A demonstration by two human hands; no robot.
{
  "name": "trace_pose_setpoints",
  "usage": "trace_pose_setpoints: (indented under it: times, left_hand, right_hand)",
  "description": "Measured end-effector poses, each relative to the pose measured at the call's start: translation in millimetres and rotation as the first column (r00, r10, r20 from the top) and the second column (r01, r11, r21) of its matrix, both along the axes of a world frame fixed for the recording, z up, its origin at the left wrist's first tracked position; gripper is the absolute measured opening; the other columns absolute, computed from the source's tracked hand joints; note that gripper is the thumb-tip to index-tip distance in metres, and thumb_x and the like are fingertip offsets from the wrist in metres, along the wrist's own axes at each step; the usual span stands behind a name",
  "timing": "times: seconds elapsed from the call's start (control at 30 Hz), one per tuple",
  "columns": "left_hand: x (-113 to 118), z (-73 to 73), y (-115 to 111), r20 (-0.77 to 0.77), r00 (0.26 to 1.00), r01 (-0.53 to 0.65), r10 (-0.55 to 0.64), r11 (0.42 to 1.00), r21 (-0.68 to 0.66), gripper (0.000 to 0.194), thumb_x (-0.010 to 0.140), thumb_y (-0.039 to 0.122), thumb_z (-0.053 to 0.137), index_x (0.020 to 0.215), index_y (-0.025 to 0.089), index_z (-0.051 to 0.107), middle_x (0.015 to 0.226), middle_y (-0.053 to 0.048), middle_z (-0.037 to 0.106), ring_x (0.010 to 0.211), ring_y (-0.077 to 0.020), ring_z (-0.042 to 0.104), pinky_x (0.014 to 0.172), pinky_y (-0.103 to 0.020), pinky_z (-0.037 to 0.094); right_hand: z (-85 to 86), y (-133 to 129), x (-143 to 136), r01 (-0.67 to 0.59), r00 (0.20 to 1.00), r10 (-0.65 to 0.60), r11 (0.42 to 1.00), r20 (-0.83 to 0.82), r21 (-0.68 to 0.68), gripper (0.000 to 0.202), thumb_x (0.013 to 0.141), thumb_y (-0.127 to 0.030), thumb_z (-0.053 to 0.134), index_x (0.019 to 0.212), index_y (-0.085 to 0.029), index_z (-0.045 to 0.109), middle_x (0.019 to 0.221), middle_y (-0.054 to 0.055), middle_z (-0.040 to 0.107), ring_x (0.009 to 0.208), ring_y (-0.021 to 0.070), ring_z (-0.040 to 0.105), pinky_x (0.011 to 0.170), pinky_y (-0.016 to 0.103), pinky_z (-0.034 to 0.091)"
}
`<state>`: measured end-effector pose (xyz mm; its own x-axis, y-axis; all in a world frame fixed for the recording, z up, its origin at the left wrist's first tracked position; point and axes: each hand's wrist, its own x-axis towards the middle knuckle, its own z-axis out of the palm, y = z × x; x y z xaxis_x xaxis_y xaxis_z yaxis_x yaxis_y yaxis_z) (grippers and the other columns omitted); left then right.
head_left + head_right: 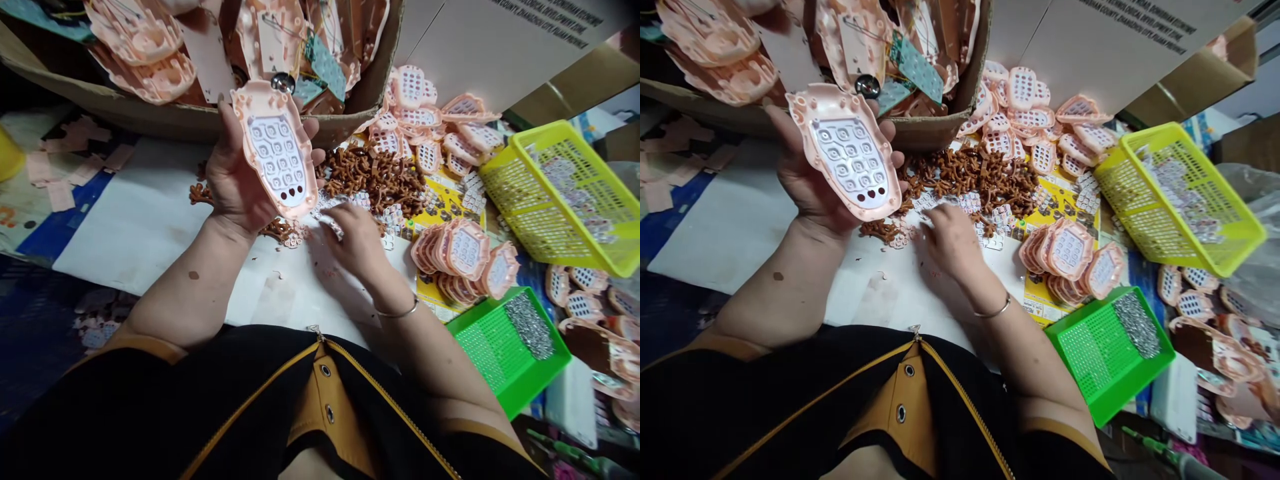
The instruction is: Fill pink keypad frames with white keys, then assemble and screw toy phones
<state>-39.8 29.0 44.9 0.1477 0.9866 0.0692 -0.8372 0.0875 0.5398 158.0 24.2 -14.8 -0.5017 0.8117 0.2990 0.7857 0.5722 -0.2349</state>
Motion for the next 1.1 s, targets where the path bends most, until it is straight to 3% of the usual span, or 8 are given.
trace_pose_setpoints:
  times: [0.1, 0.23, 0.5, 0.67, 0.77, 0.87, 0.97, 1.1]
  left_hand:
    - [1, -4.0, 2, 0.007, 1.000, -0.019, 0.019, 0.999, -0.032, 0.065, 0.101, 0.062, 0.020, 0.114, 0.016, 0.064, 0.114, -0.014, 0.073, 0.146, -0.0385, 0.042, 0.114, -0.062, 0.041]
    - [7, -9.7, 3, 0.013, 1.000, -0.022, 0.021, 1.000, 0.018, 0.061, 0.100, 0.059, 0.025, 0.113, 0.015, 0.065, 0.123, -0.013, 0.071, 0.147, -0.0375, 0.041, 0.114, -0.059, 0.045]
    - [24, -30.5, 0, -0.016, 0.999, 0.046, -0.046, 0.999, 0.011, 0.057, 0.095, 0.065, 0.039, 0.113, 0.019, 0.068, 0.121, -0.010, 0.074, 0.138, -0.0355, 0.053, 0.107, -0.051, 0.052]
    - [30, -34.0, 0, -0.110, 0.992, 0.048, -0.054, 0.997, -0.055, 0.056, 0.093, 0.065, 0.045, 0.128, 0.024, 0.060, 0.127, -0.007, 0.071, 0.133, -0.0327, 0.059, 0.103, -0.049, 0.055]
    - [31, -33.1, 0, -0.130, 0.988, 0.063, -0.080, 0.989, -0.131, 0.063, 0.090, 0.066, 0.049, 0.136, 0.024, 0.056, 0.127, -0.009, 0.071, 0.130, -0.0348, 0.061, 0.098, -0.049, 0.057]
    - [33, -35.5, 1, -0.135, 0.986, 0.077, -0.099, 0.984, -0.158, 0.065, 0.089, 0.068, 0.050, 0.137, 0.024, 0.055, 0.125, -0.010, 0.072, 0.126, -0.0363, 0.064, 0.095, -0.050, 0.058]
    - [35, -37.6, 1, -0.155, 0.983, 0.072, -0.101, 0.980, -0.185, 0.064, 0.090, 0.067, 0.050, 0.138, 0.024, 0.054, 0.122, -0.009, 0.073, 0.125, -0.0360, 0.065, 0.094, -0.050, 0.059]
    - [37, -38.8, 1, -0.157, 0.984, 0.056, -0.087, 0.979, -0.195, 0.060, 0.090, 0.064, 0.053, 0.137, 0.026, 0.055, 0.123, -0.007, 0.073, 0.126, -0.0341, 0.064, 0.096, -0.048, 0.059]
  right_hand:
    - [-2.5, -20, -18, -0.107, 0.970, 0.142, 0.979, 0.199, -0.175, 0.033, 0.100, -0.023, 0.042, 0.110, -0.010, 0.070, 0.098, 0.018, 0.069, 0.084, 0.0250, 0.057, 0.079, 0.038, 0.044]
    - [1.3, -22, -19, -0.097, 0.940, 0.170, 0.964, 0.295, -0.248, 0.028, 0.099, -0.018, 0.044, 0.102, -0.009, 0.071, 0.094, 0.017, 0.070, 0.081, 0.0234, 0.056, 0.079, 0.036, 0.042]
    - [-12.2, -22, 10, -0.040, 0.996, 0.053, 0.985, 0.074, -0.166, 0.024, 0.095, -0.016, 0.049, 0.084, -0.015, 0.071, 0.081, 0.012, 0.070, 0.076, 0.0223, 0.059, 0.072, 0.033, 0.044]
    - [-23.6, -19, 24, -0.012, 0.971, -0.030, 0.985, -0.238, -0.173, 0.022, 0.094, -0.021, 0.055, 0.103, -0.015, 0.074, 0.088, 0.010, 0.071, 0.080, 0.0206, 0.064, 0.073, 0.033, 0.050]
    - [-23.6, -15, 32, 0.009, 0.876, -0.133, 0.965, -0.464, -0.261, 0.021, 0.087, -0.023, 0.064, 0.104, -0.018, 0.075, 0.089, 0.007, 0.071, 0.080, 0.0182, 0.065, 0.077, 0.034, 0.053]
    - [-22.2, -13, 36, -0.052, 0.723, -0.275, 0.893, -0.634, -0.447, 0.022, 0.085, -0.031, 0.067, 0.103, -0.020, 0.075, 0.088, 0.004, 0.071, 0.073, 0.0146, 0.065, 0.073, 0.035, 0.056]
    - [-21.1, -12, 36, -0.168, 0.562, -0.406, 0.797, -0.720, -0.580, 0.033, 0.082, -0.043, 0.072, 0.106, -0.020, 0.073, 0.084, 0.001, 0.070, 0.067, 0.0118, 0.064, 0.067, 0.033, 0.058]
    - [-20.2, -10, 34, -0.236, 0.387, -0.517, 0.746, -0.764, -0.623, 0.036, 0.074, -0.048, 0.081, 0.098, -0.022, 0.073, 0.074, -0.002, 0.068, 0.066, 0.0125, 0.066, 0.063, 0.031, 0.060]
